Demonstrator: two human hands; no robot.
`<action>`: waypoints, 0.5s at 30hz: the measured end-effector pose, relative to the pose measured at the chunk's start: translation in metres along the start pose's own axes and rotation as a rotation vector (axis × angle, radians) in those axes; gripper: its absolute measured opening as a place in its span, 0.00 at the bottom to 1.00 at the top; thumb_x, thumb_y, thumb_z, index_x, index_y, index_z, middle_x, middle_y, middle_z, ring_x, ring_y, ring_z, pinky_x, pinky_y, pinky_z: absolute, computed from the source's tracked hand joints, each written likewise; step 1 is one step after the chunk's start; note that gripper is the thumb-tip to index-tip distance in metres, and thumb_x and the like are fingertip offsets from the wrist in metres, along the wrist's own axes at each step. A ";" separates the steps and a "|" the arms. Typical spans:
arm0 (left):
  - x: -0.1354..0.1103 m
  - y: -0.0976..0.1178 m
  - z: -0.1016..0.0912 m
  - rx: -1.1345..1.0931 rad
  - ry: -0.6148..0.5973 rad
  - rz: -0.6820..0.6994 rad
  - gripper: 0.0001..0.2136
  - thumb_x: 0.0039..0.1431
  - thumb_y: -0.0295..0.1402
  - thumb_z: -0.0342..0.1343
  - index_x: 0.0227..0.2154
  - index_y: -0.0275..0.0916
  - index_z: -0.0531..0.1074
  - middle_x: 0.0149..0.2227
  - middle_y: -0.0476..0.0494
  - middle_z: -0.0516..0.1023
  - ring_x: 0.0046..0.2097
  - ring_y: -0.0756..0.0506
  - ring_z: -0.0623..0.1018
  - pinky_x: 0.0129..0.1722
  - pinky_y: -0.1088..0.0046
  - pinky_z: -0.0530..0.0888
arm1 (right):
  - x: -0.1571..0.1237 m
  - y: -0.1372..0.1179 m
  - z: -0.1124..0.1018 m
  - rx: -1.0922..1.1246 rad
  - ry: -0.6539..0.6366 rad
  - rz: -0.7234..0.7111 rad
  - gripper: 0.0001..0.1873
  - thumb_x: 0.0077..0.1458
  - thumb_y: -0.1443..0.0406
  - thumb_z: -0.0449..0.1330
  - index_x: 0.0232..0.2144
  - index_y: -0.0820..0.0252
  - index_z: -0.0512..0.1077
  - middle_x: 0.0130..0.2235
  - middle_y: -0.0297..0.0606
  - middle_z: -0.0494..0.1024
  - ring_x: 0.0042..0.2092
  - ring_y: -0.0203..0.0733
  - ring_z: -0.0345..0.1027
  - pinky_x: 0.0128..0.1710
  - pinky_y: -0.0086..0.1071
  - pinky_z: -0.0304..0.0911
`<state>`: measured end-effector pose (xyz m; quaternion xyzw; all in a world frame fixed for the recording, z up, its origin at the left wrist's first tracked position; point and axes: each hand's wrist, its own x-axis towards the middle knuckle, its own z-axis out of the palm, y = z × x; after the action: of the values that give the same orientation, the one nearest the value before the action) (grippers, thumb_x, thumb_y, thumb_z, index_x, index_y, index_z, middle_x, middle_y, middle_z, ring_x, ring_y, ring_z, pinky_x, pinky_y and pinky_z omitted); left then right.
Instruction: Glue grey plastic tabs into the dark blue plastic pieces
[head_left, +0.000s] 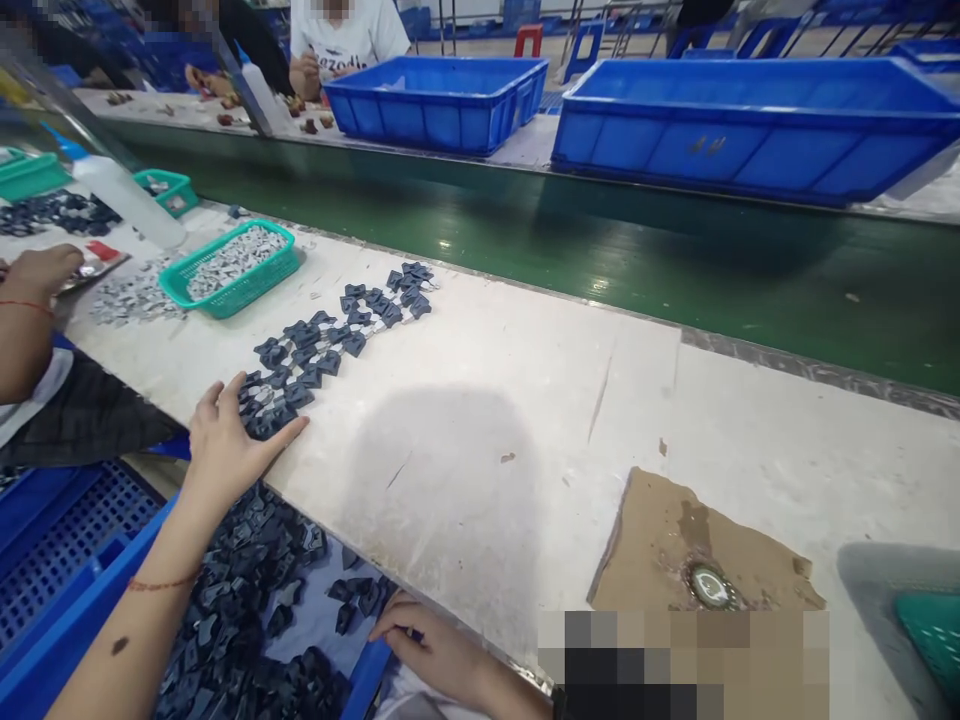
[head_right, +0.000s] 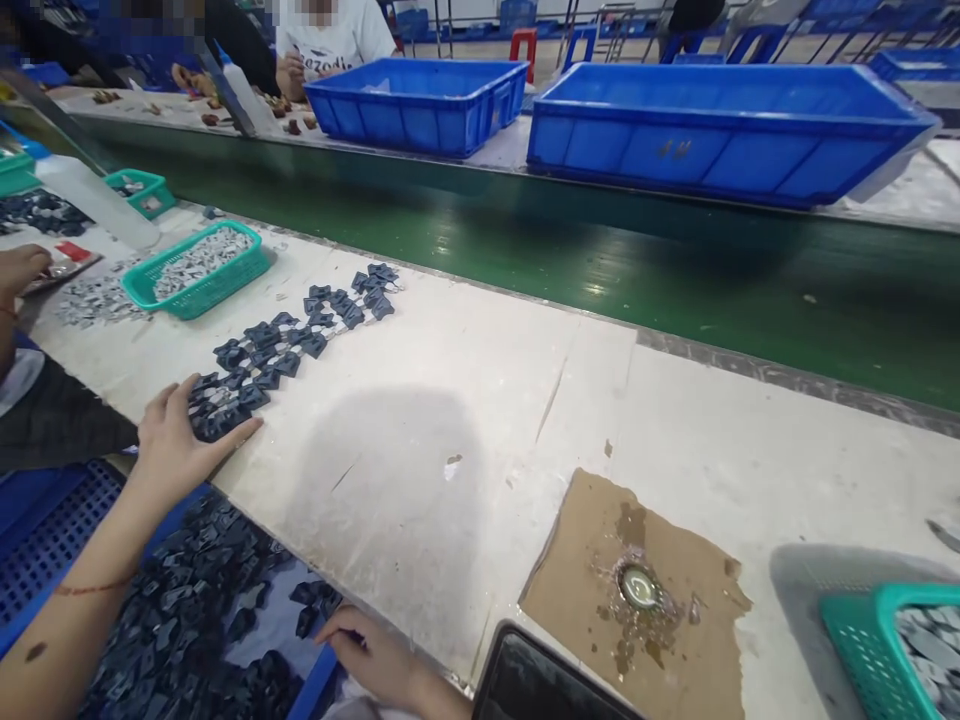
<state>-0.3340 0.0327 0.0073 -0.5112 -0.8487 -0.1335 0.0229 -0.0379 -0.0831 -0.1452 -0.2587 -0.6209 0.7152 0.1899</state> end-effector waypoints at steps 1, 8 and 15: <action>0.006 -0.003 0.005 -0.027 0.011 -0.001 0.49 0.53 0.60 0.61 0.70 0.34 0.56 0.71 0.21 0.53 0.71 0.18 0.56 0.66 0.34 0.58 | 0.000 -0.002 -0.001 -0.001 -0.002 0.000 0.15 0.64 0.69 0.54 0.40 0.55 0.81 0.42 0.41 0.79 0.47 0.44 0.75 0.51 0.37 0.69; 0.053 -0.006 0.009 -0.093 0.130 0.070 0.48 0.54 0.56 0.64 0.69 0.31 0.56 0.71 0.20 0.51 0.72 0.18 0.52 0.67 0.33 0.50 | -0.002 -0.017 -0.008 -0.012 -0.023 0.007 0.15 0.65 0.69 0.54 0.40 0.56 0.82 0.42 0.41 0.79 0.47 0.44 0.74 0.51 0.37 0.69; -0.106 -0.046 0.056 -0.150 0.450 0.170 0.29 0.72 0.37 0.35 0.70 0.37 0.34 0.68 0.23 0.43 0.70 0.27 0.50 0.63 0.38 0.60 | -0.004 -0.026 -0.013 -0.061 -0.026 -0.014 0.14 0.66 0.69 0.54 0.40 0.58 0.81 0.41 0.41 0.80 0.46 0.44 0.74 0.51 0.37 0.69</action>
<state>-0.3180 -0.0650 -0.0745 -0.5384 -0.7639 -0.3043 0.1843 -0.0280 -0.0712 -0.1202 -0.2506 -0.6467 0.6978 0.1790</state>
